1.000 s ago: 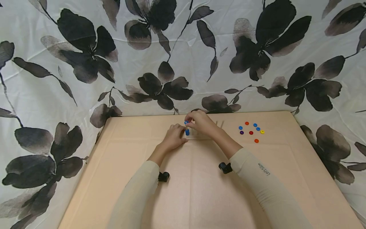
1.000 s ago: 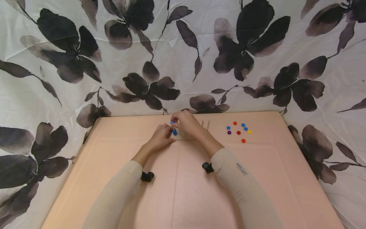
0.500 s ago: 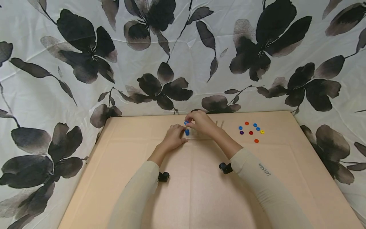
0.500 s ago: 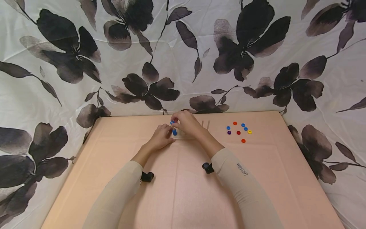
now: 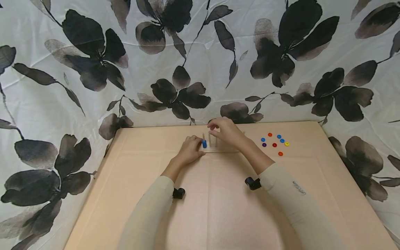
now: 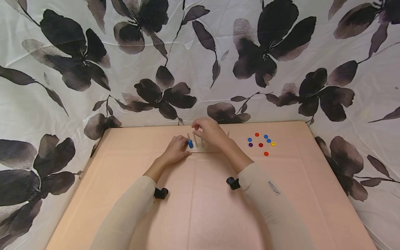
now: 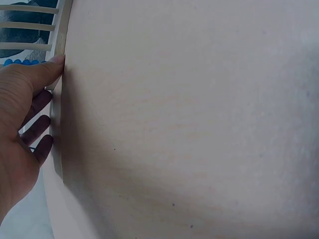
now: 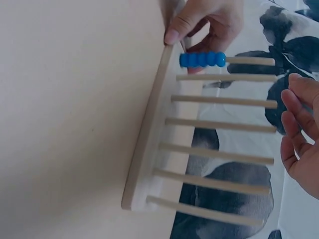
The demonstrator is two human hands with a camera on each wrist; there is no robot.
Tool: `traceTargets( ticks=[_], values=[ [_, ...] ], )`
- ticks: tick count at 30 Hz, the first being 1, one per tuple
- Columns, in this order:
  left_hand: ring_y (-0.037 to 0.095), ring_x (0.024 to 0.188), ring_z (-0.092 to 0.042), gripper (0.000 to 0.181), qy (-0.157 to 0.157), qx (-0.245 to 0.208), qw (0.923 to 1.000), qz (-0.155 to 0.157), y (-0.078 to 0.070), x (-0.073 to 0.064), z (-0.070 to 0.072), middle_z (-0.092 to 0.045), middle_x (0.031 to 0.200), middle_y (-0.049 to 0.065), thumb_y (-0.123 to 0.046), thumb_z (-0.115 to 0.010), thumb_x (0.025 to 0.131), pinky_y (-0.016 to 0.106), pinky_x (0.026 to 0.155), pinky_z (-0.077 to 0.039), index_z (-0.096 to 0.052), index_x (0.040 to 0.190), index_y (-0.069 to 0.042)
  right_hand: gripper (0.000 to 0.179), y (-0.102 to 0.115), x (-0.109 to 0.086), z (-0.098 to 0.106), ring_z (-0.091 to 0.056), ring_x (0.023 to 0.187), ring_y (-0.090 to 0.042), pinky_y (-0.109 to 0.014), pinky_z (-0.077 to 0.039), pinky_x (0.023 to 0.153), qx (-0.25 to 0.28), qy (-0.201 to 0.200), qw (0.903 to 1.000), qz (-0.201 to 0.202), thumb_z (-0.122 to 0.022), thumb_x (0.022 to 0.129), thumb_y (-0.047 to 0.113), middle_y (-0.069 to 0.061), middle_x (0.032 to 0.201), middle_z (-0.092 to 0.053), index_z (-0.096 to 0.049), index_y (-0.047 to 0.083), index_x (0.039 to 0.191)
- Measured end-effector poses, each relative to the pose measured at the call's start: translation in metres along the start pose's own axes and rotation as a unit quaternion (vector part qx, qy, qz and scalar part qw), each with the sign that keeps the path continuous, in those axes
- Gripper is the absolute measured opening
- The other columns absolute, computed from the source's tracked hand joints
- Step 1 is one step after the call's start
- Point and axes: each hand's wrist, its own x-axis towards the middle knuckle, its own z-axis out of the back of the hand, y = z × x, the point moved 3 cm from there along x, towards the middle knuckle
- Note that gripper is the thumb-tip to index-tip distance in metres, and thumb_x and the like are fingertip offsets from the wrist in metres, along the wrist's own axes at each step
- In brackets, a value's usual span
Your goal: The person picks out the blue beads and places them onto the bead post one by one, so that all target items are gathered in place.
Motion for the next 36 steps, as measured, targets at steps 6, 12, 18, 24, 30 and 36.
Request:
traceTargets(
  ticks=[6,12,18,24,30,36],
  values=[
    [0.032,0.130,-0.049,0.059,0.006,0.003,1.0000,0.006,0.002,0.002,0.000,-0.060,0.135,0.011,-0.033,-0.083,0.089,0.046,0.113,-0.040,-0.063,0.138,-0.007,0.021,-0.013,-0.014,0.014,-0.064,0.106,-0.025,-0.043,-0.053,0.095,0.013,-0.019,0.9997,-0.008,-0.073,0.097,0.019,-0.006,0.109,-0.074,-0.074,0.010,0.116],
    [0.033,0.130,-0.049,0.057,0.004,-0.004,1.0000,0.003,0.004,0.002,0.000,-0.060,0.135,0.012,-0.030,-0.083,0.089,0.046,0.113,-0.040,-0.063,0.138,-0.007,0.022,-0.028,-0.033,0.035,-0.065,0.106,-0.029,-0.046,-0.052,0.093,0.021,-0.051,0.9985,-0.006,-0.074,0.096,0.016,-0.010,0.110,-0.074,-0.074,0.007,0.117],
    [0.033,0.127,-0.050,0.058,0.003,-0.003,1.0000,0.000,0.005,0.002,0.000,-0.060,0.134,0.012,-0.029,-0.083,0.089,0.047,0.111,-0.041,-0.063,0.138,-0.006,0.023,-0.054,-0.055,0.052,-0.065,0.105,-0.031,-0.047,-0.053,0.086,0.025,-0.088,0.9956,-0.019,-0.074,0.096,0.013,-0.012,0.112,-0.072,-0.073,0.004,0.118],
    [0.033,0.128,-0.050,0.058,-0.002,0.001,1.0000,0.000,0.005,0.004,0.001,-0.060,0.134,0.012,-0.029,-0.083,0.088,0.047,0.111,-0.041,-0.063,0.137,-0.006,0.023,-0.084,-0.072,0.061,-0.065,0.106,-0.032,-0.049,-0.053,0.086,0.027,-0.111,0.9918,-0.058,-0.072,0.097,0.013,-0.014,0.113,-0.072,-0.071,0.004,0.118],
    [0.034,0.128,-0.050,0.057,-0.002,-0.007,1.0000,-0.004,0.004,0.006,0.003,-0.060,0.135,0.012,-0.028,-0.084,0.087,0.048,0.110,-0.042,-0.064,0.136,-0.006,0.026,-0.121,-0.090,0.062,-0.063,0.109,-0.036,-0.054,-0.053,0.090,0.029,-0.114,0.9880,-0.100,-0.070,0.099,0.012,-0.017,0.116,-0.068,-0.069,0.003,0.124],
    [0.034,0.129,-0.050,0.057,0.002,-0.008,1.0000,-0.002,0.003,0.007,0.003,-0.060,0.135,0.012,-0.028,-0.084,0.088,0.048,0.110,-0.042,-0.064,0.136,-0.005,0.032,-0.154,-0.099,0.056,-0.060,0.113,-0.042,-0.057,-0.052,0.094,0.023,-0.091,0.9849,-0.145,-0.070,0.099,0.013,-0.022,0.123,-0.066,-0.066,0.000,0.128]
  ],
)
